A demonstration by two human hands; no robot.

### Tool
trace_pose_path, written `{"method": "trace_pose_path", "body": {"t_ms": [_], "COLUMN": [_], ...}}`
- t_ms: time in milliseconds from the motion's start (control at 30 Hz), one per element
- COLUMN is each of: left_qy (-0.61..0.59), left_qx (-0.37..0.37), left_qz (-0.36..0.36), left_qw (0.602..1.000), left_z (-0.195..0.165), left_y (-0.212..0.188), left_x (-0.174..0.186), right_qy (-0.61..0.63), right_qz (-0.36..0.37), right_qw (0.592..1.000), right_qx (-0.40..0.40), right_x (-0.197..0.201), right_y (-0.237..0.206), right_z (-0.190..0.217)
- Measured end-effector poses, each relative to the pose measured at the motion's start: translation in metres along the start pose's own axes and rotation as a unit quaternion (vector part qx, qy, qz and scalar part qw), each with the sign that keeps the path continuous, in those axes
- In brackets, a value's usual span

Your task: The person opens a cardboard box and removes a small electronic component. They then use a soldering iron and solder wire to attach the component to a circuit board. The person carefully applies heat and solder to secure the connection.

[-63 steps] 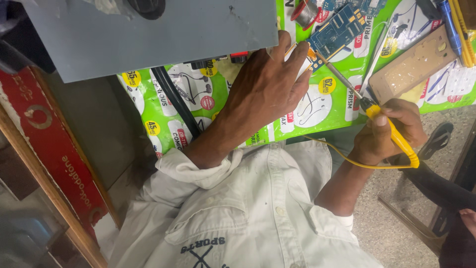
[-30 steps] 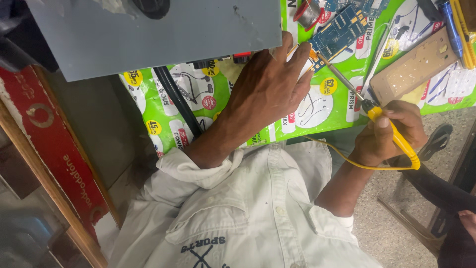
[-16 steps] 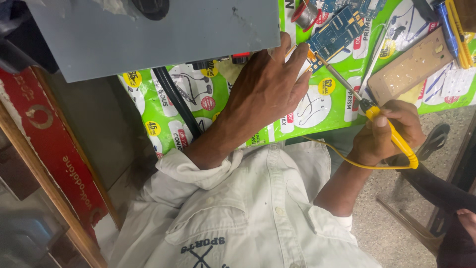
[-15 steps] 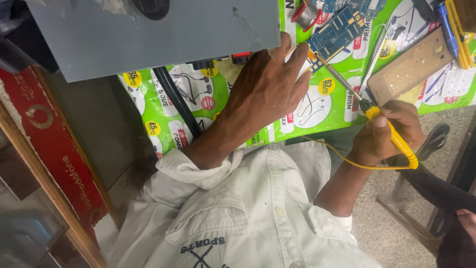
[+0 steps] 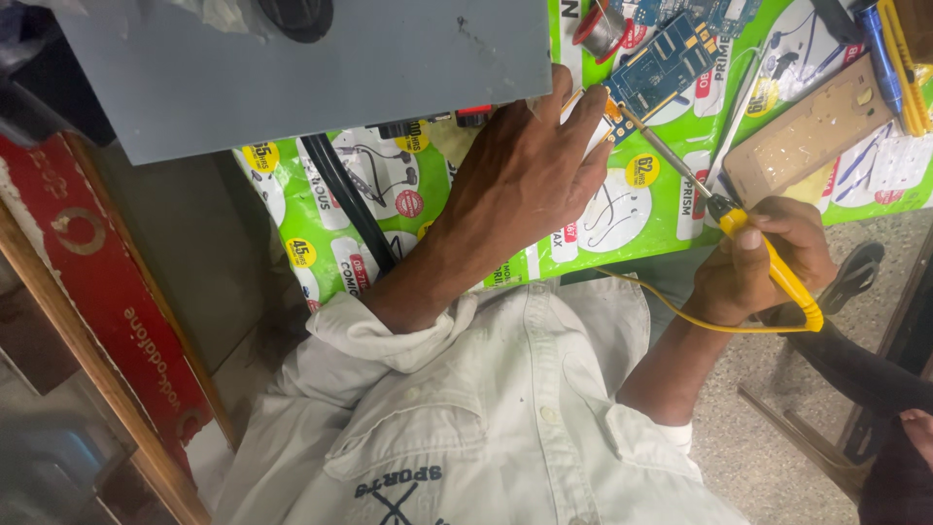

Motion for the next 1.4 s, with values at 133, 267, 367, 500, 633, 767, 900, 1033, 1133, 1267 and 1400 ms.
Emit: {"method": "trace_pose_path", "body": {"t_ms": [133,267,367,500,633,767,900,1033,1133,1267,1400], "left_qy": [-0.002,-0.003,0.000,0.003,-0.008,-0.002,0.001,-0.010,-0.012,-0.006,-0.009], "left_qx": [0.002,0.005,0.001,-0.007,0.008,0.000,-0.001,0.010,0.010,0.002,0.008], "left_qz": [0.003,0.009,0.006,-0.014,0.011,0.004,-0.001,0.020,0.021,0.002,0.014], "left_qw": [1.000,1.000,1.000,1.000,1.000,1.000,1.000,1.000,1.000,1.000,1.000], "left_z": [-0.0004,0.0001,0.0001,-0.0021,0.0013,0.0000,-0.0014,0.0002,-0.0002,-0.0025,-0.0010], "left_y": [-0.0009,-0.0017,-0.0021,-0.0040,-0.0036,-0.0031,-0.0028,-0.0022,-0.0013,-0.0028,-0.0026], "left_x": [-0.0005,-0.0019,-0.0022,0.0008,-0.0047,-0.0024,-0.0003,-0.0033,-0.0036,0.0009,-0.0022], "right_qy": [0.010,0.007,0.001,0.003,0.007,0.028,0.018,0.016,0.011,0.011,0.010], "right_qz": [-0.020,-0.003,-0.002,0.005,-0.002,-0.030,-0.014,-0.005,-0.002,-0.001,-0.008], "right_qw": [1.000,1.000,1.000,1.000,1.000,0.999,1.000,1.000,1.000,1.000,1.000], "right_qx": [-0.019,-0.008,-0.005,0.014,0.006,-0.017,-0.017,-0.007,-0.007,-0.005,-0.014], "right_x": [0.0037,0.0016,0.0031,0.0029,0.0031,0.0048,-0.0003,-0.0001,0.0009,0.0004,0.0025], "right_y": [-0.0004,-0.0007,-0.0011,-0.0005,-0.0001,-0.0002,0.0003,0.0001,-0.0003,0.0003,-0.0014], "right_z": [-0.0029,-0.0009,-0.0018,-0.0013,-0.0018,-0.0026,-0.0008,0.0005,-0.0003,-0.0013,-0.0029]}}
Point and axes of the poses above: each hand's wrist, its own y-axis towards the middle knuckle, its own x-axis out of the back of the hand, z = x × y, the point moved 10 cm from there along y, towards the middle knuckle, and after that the axes turned 1 degree about x, right-handed, at the moved point
